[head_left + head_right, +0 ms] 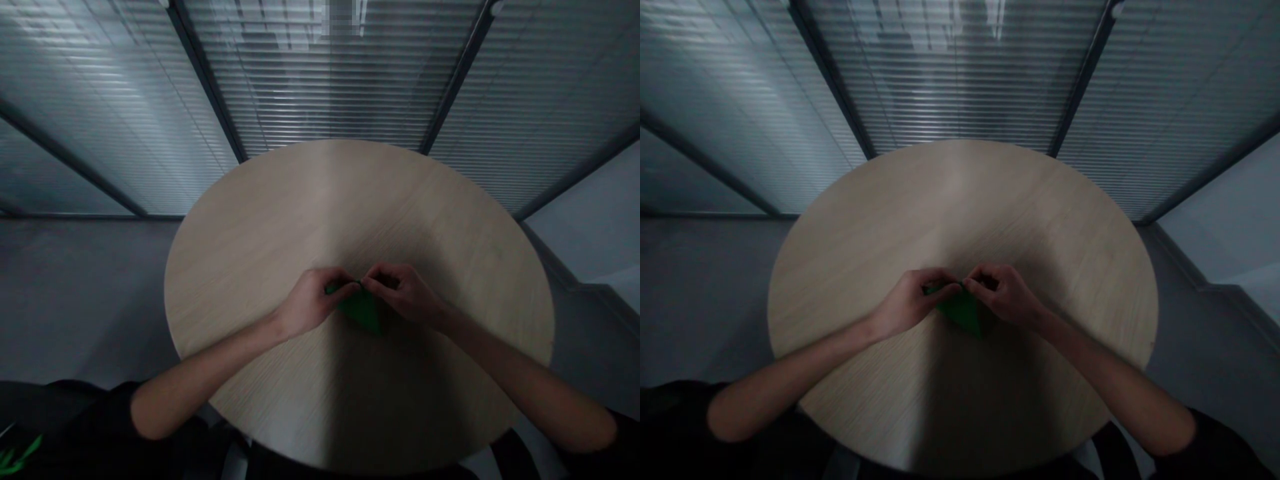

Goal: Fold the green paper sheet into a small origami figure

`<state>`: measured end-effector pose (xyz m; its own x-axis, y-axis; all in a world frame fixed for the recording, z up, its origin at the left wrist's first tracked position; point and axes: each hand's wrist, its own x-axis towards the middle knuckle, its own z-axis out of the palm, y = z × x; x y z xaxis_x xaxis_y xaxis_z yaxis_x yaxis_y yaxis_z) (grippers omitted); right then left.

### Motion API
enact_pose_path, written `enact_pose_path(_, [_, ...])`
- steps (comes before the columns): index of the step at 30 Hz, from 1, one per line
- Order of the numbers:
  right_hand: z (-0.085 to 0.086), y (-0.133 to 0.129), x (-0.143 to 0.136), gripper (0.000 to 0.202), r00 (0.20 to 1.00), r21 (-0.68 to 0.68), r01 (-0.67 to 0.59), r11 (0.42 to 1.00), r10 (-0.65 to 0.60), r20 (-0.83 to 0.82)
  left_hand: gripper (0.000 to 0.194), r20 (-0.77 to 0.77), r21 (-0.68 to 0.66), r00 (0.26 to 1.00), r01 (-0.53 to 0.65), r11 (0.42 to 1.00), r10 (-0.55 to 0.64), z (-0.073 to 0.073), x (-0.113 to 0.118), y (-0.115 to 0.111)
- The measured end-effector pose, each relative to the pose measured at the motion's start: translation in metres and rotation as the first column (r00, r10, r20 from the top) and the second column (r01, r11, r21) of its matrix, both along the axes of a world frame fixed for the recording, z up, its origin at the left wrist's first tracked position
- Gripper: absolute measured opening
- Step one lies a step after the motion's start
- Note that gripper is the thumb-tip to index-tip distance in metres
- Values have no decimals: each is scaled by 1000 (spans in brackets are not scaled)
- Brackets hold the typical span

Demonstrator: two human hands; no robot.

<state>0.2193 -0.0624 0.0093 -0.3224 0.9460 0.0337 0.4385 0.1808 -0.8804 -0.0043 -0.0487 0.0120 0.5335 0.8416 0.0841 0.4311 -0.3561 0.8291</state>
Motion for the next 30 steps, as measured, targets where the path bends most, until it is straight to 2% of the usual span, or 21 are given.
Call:
enact_pose_path(2, [-5,2,-2,25,998,96,24,995,-29,53,25,-67,228,995,-53,972,70,-2,-3,1])
enact_pose_path(4, [-10,5,-3,23,989,206,27,978,-55,135,25,-103,495,988,-49,868,115,-3,-6,-1])
enact_pose_path(5, [-12,6,-3,22,983,247,16,969,-60,171,26,-125,592,987,-6,806,99,-4,-8,-5])
enact_pose_path(7, [-16,8,-3,19,974,295,-20,955,-48,223,27,-187,676,982,127,726,2,-4,-9,-18])
enact_pose_path(9, [-17,9,-2,18,970,324,-47,945,-34,241,28,-264,693,956,280,664,-127,-4,-8,-36])
enact_pose_path(11, [-18,9,-3,18,969,350,-53,935,-37,245,29,-293,703,940,337,627,-177,-6,-6,-53])
enact_pose_path(14, [-18,8,-3,17,965,368,-41,929,-59,256,30,-332,690,932,346,636,-147,-10,-2,-68])
enact_pose_path(19, [-16,8,-4,16,968,346,-25,938,-63,241,43,-421,631,898,390,671,-126,-14,1,-67])
enact_pose_path(25, [-17,9,-2,18,967,326,-17,945,-68,248,42,-498,520,865,346,781,-52,-5,-2,-70])
enact_pose_path(30, [-17,9,-2,19,967,329,-6,944,-78,242,49,-516,481,856,326,814,-38,-1,-6,-72])
